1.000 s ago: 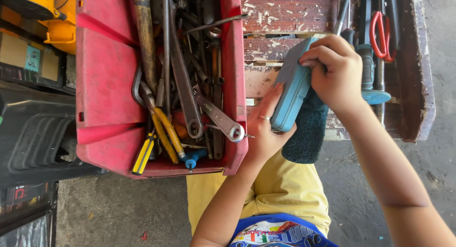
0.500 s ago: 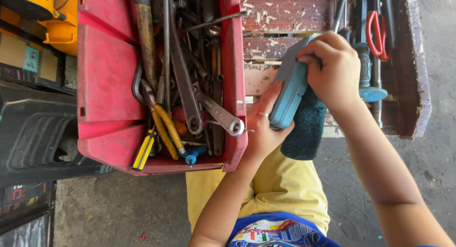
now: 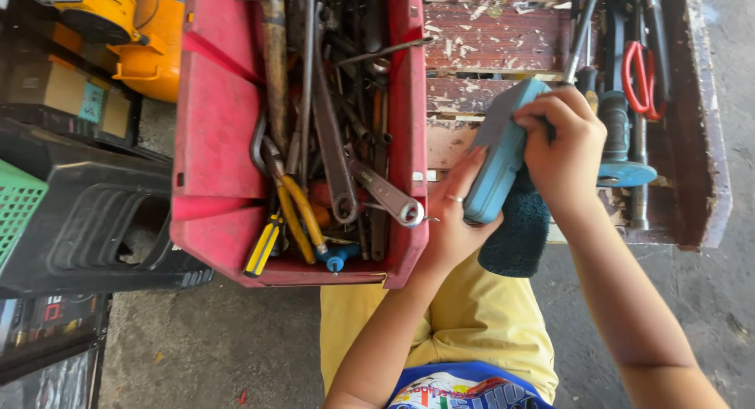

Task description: Wiping a blue plastic storage box with a cloth.

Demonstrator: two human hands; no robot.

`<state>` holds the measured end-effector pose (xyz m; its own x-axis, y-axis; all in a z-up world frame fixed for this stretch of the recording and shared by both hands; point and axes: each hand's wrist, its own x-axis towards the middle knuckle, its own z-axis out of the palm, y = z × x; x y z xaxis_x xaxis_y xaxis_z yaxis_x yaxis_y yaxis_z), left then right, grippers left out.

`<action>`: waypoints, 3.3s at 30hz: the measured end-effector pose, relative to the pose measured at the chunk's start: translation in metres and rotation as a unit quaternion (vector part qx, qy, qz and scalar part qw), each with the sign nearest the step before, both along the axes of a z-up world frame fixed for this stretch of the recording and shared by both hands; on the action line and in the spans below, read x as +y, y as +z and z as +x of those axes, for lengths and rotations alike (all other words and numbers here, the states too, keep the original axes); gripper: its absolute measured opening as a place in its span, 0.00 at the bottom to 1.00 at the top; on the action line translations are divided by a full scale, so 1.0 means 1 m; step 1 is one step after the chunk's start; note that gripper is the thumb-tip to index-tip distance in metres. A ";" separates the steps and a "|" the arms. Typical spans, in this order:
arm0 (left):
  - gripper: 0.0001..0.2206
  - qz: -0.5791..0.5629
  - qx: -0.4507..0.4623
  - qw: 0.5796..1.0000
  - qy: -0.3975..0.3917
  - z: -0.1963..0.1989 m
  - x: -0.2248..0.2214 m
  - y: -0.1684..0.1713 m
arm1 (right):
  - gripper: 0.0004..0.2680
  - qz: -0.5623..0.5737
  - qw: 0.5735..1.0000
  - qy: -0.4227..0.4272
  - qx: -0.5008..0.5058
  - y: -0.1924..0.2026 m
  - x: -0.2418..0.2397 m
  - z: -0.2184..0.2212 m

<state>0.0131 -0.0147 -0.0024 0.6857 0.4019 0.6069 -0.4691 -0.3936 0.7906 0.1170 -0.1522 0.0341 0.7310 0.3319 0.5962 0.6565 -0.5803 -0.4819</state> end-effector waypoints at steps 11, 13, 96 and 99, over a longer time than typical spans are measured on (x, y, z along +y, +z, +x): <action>0.33 0.025 0.072 0.989 -0.126 -0.010 0.012 0.000 | 0.07 -0.031 0.999 0.011 0.033 0.018 0.001 0.001; 0.28 -0.026 0.000 0.999 -0.027 0.000 0.001 -0.004 | 0.05 -0.046 0.999 0.028 0.001 0.010 -0.001 -0.004; 0.32 -0.008 0.070 0.987 -0.146 -0.015 0.015 -0.003 | 0.05 -0.141 0.963 0.090 0.210 0.047 0.008 0.002; 0.32 -0.003 0.065 0.987 -0.145 -0.015 0.015 -0.002 | 0.04 -0.169 0.969 0.053 0.173 0.040 0.009 -0.005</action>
